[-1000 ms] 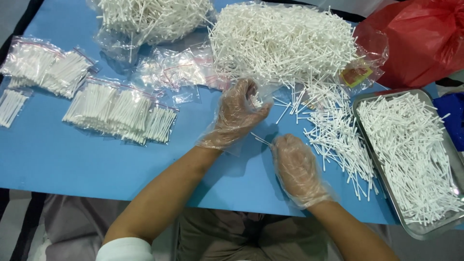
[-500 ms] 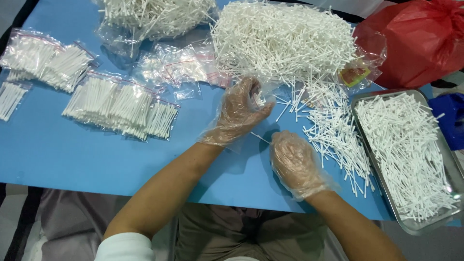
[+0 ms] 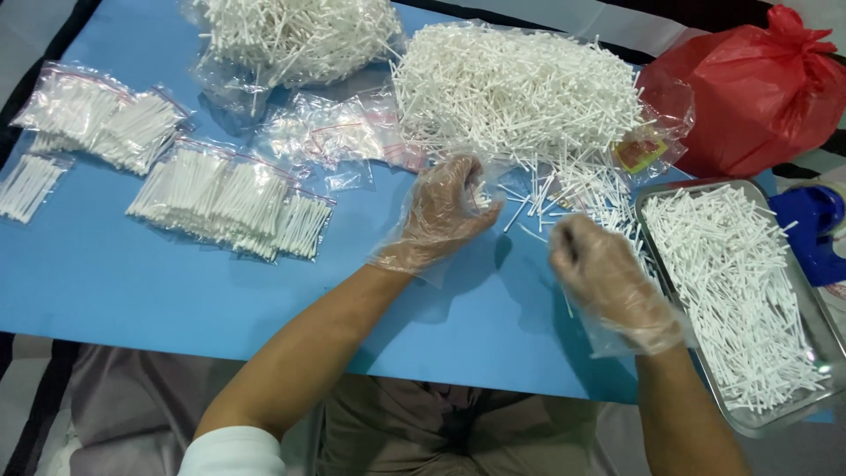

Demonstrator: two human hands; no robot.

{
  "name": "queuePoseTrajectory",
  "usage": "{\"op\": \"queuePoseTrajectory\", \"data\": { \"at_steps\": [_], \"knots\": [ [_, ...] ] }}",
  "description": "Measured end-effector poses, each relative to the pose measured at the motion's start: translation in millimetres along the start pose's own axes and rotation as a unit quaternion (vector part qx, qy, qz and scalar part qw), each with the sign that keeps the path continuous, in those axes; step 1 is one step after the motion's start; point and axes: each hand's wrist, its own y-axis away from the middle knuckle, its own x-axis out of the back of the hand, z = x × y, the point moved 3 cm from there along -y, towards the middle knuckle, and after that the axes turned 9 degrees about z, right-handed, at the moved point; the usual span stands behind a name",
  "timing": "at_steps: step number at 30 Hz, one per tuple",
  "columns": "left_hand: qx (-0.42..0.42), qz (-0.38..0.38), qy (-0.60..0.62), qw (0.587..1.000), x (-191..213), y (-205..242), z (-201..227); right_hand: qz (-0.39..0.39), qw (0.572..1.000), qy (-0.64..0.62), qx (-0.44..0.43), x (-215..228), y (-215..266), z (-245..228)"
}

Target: The person is picking up small white plastic sticks and packing them into small clear plastic bags on a blue table.

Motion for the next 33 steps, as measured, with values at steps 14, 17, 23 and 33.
{"op": "queuePoseTrajectory", "data": {
  "at_steps": [14,17,23,33],
  "knots": [
    [-0.037,-0.034,0.012,0.999,0.1,4.2,2.7,0.026,0.988,-0.151,-0.016,25.6,-36.0,-43.7],
    [-0.040,-0.037,0.007,0.999,-12.7,11.3,-12.7,0.021,0.987,-0.161,0.004,7.7,-44.6,-46.6],
    [-0.047,-0.028,0.002,0.998,-14.0,10.4,-12.6,0.067,0.987,-0.134,0.053,-3.0,-56.1,-48.4],
    [-0.041,0.003,0.018,0.999,-7.1,9.1,-1.8,0.108,0.988,-0.100,0.047,46.8,-19.9,-49.4]
  ]
}}
